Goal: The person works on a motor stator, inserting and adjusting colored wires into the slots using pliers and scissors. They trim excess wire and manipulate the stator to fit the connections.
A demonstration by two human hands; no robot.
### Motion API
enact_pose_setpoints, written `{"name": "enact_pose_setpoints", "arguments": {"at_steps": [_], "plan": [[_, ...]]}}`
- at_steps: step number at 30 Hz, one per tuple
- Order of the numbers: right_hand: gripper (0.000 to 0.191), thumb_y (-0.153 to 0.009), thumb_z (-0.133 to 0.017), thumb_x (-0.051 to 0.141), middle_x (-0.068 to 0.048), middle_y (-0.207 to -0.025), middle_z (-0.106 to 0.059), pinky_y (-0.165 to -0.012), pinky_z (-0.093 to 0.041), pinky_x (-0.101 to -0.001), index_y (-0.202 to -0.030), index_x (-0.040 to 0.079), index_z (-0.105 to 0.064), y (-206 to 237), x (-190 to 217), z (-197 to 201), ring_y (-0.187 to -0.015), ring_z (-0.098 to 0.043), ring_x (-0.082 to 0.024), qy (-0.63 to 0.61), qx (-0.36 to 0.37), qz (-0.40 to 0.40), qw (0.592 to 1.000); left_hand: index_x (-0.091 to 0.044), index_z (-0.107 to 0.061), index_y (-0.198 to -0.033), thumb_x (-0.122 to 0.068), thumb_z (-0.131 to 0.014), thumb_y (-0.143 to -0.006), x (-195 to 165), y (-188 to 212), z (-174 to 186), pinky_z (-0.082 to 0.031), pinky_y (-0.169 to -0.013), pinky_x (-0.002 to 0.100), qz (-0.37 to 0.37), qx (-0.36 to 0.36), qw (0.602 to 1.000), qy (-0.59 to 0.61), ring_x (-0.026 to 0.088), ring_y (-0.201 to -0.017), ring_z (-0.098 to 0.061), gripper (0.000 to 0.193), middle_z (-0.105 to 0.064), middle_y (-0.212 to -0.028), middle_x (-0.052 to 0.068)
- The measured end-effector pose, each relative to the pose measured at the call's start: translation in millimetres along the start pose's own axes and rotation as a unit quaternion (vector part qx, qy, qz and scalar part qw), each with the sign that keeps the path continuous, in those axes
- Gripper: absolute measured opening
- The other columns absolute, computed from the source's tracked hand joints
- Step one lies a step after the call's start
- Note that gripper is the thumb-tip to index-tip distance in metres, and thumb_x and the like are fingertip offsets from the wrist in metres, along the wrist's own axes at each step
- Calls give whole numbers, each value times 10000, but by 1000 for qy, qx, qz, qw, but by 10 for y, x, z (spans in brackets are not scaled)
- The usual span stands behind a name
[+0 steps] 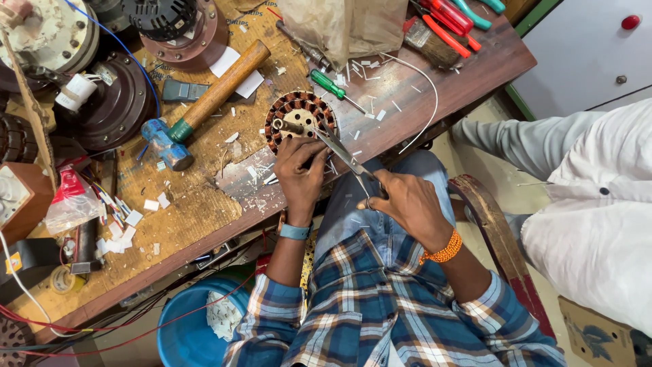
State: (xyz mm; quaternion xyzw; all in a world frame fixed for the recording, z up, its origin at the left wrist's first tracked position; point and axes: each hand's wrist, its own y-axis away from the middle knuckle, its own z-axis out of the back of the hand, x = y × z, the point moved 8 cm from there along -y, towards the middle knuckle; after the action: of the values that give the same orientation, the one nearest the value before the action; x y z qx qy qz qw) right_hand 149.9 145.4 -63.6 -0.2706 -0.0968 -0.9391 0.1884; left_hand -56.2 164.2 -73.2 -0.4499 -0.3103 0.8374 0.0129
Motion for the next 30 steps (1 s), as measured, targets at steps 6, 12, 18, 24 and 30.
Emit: {"name": "enact_pose_setpoints", "arguments": {"at_steps": [6, 12, 18, 24, 30], "plan": [[460, -779, -837, 432, -77, -478, -572, -388, -410, -352, -970, 28, -729, 69, -121, -5, -379, -539, -184, 4, -25, 25, 999, -128, -804, -929, -176, -781, -884, 17, 9, -28, -541, -776, 340, 3, 6, 1000, -4, 168, -910, -661, 70, -769, -951, 45], [517, -765, -812, 510, -62, -700, -718, -387, -447, -350, -1073, 98, -755, 85, -113, 146, -442, -587, -166, -4, -64, 58, 996, -140, -750, -1131, -229, -767, -949, -123, -28, 48, -553, -810, 344, -30, -16, 999, 2, 176, -921, -679, 203, -753, -990, 75], [769, -623, -854, 616, -165, -889, -754, -709, -542, -451, -1166, 86, -731, -284, -199, 362, -803, -725, -342, -18, -18, 8, 1000, -98, -725, -1260, -224, -753, -935, -39, -69, 11, -537, -669, 337, 86, -18, 996, -21, 157, -719, -665, 350, -761, -843, 71], [711, -640, -855, 576, -169, -957, -748, -746, -528, -483, -1158, 106, -729, -412, -50, 392, -889, -701, -388, 17, 4, 46, 999, -96, -788, -1089, -182, -742, -974, -108, -67, 9, -570, -778, 345, 46, -79, 995, -29, 191, -862, -727, 150, -793, -988, 115], [658, -663, -846, 508, -188, -901, -730, -723, -522, -508, -1153, 86, -719, -443, -16, 445, -848, -696, -397, 44, 8, 72, 996, -30, -768, -1095, -165, -742, -930, 37, -42, 14, -607, -810, 383, 112, -52, 992, -32, 247, -893, -754, 215, -776, -1012, 168]]}}
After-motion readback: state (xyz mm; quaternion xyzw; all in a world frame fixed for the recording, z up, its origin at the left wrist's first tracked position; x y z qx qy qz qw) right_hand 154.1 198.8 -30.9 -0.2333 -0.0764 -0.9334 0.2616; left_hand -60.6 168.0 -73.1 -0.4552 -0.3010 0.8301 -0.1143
